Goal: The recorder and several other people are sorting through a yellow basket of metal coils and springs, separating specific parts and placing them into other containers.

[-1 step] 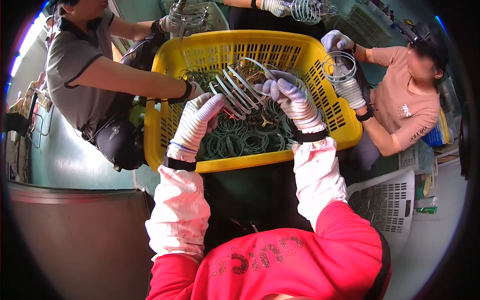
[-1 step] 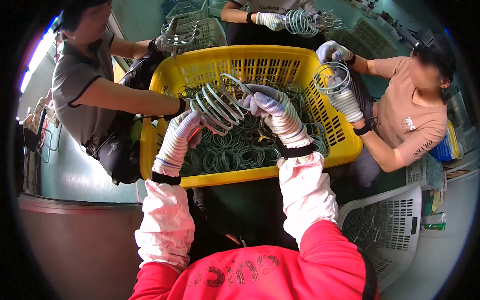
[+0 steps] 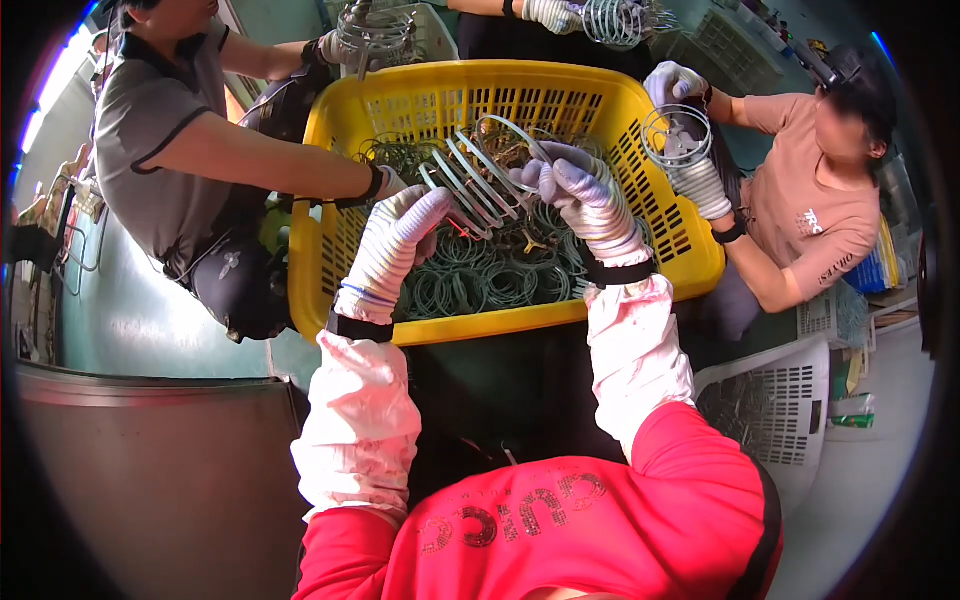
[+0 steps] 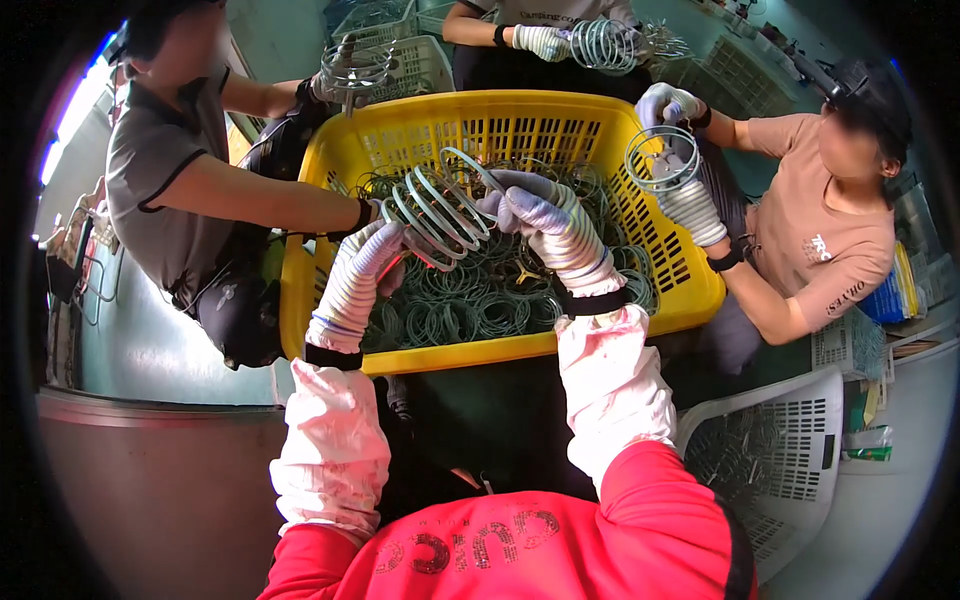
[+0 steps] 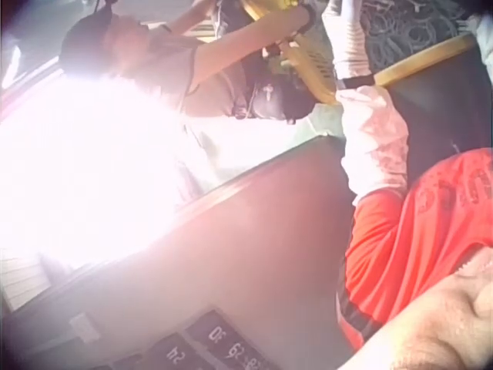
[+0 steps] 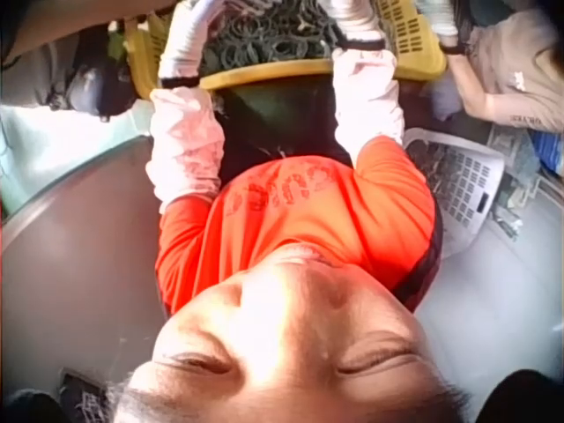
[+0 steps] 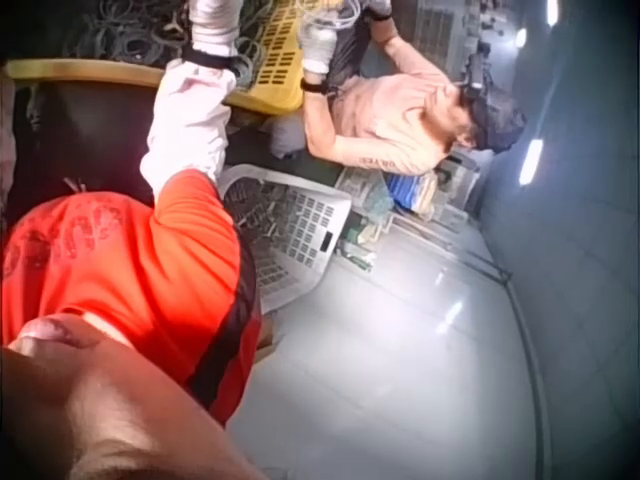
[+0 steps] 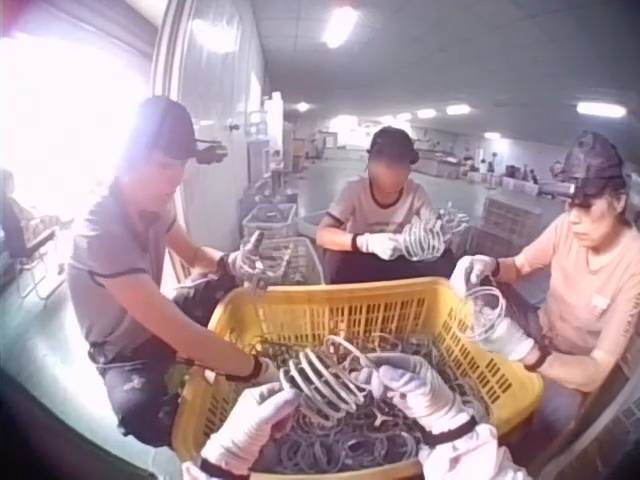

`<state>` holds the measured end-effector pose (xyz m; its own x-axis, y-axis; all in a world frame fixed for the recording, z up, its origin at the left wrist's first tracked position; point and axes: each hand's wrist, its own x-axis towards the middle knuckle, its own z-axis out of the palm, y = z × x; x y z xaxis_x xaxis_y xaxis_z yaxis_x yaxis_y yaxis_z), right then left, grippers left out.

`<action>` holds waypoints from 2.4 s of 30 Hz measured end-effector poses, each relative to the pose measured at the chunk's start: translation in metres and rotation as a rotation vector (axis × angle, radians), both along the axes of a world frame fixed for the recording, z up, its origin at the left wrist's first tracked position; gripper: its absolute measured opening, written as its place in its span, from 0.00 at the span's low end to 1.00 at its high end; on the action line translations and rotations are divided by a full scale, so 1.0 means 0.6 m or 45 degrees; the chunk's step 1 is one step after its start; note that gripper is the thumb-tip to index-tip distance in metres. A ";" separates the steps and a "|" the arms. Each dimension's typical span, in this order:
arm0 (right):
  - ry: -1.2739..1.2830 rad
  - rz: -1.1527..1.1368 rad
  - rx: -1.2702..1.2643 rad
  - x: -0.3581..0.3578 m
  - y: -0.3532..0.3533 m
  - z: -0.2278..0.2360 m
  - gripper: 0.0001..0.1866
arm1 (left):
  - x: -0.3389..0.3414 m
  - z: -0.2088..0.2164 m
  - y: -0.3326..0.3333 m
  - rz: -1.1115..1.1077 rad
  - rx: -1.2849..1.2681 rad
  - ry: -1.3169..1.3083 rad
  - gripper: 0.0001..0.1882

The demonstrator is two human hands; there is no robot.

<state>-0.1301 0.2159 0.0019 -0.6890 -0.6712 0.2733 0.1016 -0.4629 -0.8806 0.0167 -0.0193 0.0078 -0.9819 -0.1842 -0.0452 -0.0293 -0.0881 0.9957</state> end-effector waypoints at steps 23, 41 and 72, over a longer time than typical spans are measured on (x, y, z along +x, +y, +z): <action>0.096 -0.263 0.069 0.009 -0.025 0.008 0.19 | -0.015 -0.016 -0.003 0.042 0.161 -0.029 0.25; 1.078 -0.674 0.483 0.181 -0.013 -0.011 0.22 | 0.035 0.012 0.121 -0.246 0.295 0.565 0.19; -0.300 -0.887 1.890 0.523 0.781 -0.351 0.21 | 0.012 -0.108 0.187 -0.340 -0.995 -0.318 0.22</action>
